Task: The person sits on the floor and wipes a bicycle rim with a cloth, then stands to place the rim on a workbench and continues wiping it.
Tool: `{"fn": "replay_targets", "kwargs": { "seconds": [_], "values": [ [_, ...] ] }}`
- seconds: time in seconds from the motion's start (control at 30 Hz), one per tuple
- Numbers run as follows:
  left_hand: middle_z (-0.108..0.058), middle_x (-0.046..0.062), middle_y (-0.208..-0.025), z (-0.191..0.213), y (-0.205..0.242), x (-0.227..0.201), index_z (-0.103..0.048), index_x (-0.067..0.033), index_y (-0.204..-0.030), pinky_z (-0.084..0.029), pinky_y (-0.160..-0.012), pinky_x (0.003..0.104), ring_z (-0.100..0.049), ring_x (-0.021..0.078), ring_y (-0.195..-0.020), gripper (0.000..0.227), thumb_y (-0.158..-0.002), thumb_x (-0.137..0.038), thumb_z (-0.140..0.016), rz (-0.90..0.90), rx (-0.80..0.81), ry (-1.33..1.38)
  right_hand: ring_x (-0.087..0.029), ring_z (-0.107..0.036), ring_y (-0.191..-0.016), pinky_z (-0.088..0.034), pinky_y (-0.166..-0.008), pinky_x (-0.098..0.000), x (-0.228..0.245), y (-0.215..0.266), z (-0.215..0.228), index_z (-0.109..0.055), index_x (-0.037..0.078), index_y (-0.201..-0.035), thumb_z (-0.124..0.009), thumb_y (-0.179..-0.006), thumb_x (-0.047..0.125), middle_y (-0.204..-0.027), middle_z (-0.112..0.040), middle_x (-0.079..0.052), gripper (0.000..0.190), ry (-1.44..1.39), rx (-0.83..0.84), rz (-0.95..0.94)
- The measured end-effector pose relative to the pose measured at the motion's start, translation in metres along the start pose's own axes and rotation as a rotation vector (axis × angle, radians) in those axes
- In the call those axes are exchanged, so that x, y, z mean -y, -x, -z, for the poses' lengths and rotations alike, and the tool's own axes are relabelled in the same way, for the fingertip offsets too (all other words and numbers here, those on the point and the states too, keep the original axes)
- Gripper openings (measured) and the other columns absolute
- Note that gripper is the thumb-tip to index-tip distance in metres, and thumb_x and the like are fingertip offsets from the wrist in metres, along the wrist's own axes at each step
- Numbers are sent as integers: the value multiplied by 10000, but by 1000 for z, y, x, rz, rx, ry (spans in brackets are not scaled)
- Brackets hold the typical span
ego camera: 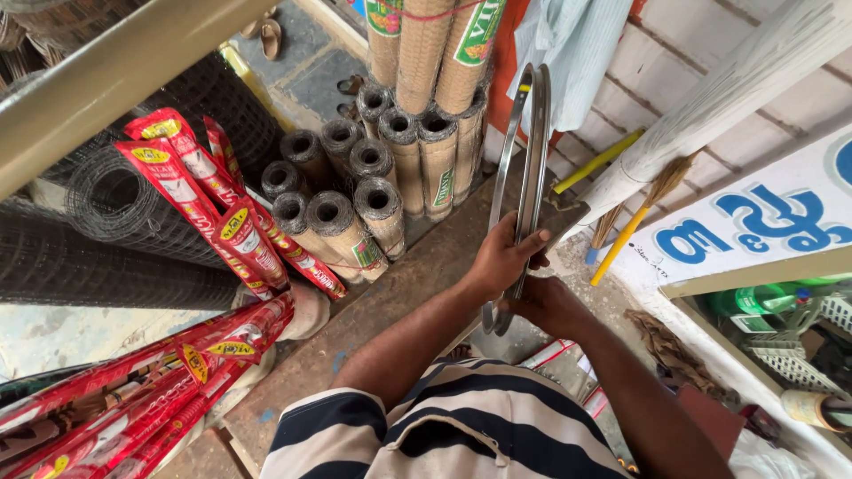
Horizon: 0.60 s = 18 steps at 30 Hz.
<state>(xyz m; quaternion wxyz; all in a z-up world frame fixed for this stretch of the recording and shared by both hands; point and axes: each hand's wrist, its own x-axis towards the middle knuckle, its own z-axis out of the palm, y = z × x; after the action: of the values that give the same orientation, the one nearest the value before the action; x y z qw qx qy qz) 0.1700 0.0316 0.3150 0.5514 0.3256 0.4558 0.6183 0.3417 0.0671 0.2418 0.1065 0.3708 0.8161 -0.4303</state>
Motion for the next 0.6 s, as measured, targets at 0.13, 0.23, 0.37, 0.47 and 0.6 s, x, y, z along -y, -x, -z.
{"fn": "replay_targets", "kwargs": {
  "seconds": [0.13, 0.23, 0.37, 0.47, 0.6],
  "values": [
    [-649, 69, -828, 4, -4, 3, -515, -3, -1132, -579, -649, 302, -699, 150, -733, 363, -992, -278, -705, 13, -15, 2, -271, -718, -967, -515, -903, -447, 0, -2, -41, -755, 105, -1073, -764, -831, 435, -1012, -781, -132, 410, 119, 40, 139],
    [-653, 62, -852, 3, -7, 2, -520, -6, -1187, -593, -661, 301, -701, 145, -744, 388, -975, -273, -704, 7, -21, -20, -298, -714, -931, -549, -851, -434, 1, -4, -75, -742, 118, -1120, -646, -935, 462, -974, -753, -172, 403, 82, -36, 99],
    [-658, 66, -882, 0, 0, -1, -516, 13, -1194, -600, -663, 306, -707, 149, -761, 399, -974, -259, -708, 14, -8, -44, -274, -741, -845, -552, -823, -406, 9, 2, -48, -763, 47, -974, -622, -982, 513, -880, -758, -169, 487, 75, 138, -157],
    [-647, 63, -900, -4, 7, -3, -524, 28, -1186, -612, -666, 309, -706, 144, -777, 394, -980, -254, -707, 26, -17, -69, -284, -757, -775, -585, -765, -412, 13, 11, 6, -757, -1, -930, -660, -971, 481, -832, -765, -175, 493, 95, -7, -8],
    [-648, 81, -890, -1, 7, -6, -512, 27, -1232, -573, -653, 301, -693, 160, -754, 408, -992, -241, -704, 6, 0, 1, -249, -771, -822, -603, -778, -395, 16, 12, -5, -771, 52, -977, -786, -811, 420, -912, -790, -120, 404, -1, -76, 165]
  ]
}}
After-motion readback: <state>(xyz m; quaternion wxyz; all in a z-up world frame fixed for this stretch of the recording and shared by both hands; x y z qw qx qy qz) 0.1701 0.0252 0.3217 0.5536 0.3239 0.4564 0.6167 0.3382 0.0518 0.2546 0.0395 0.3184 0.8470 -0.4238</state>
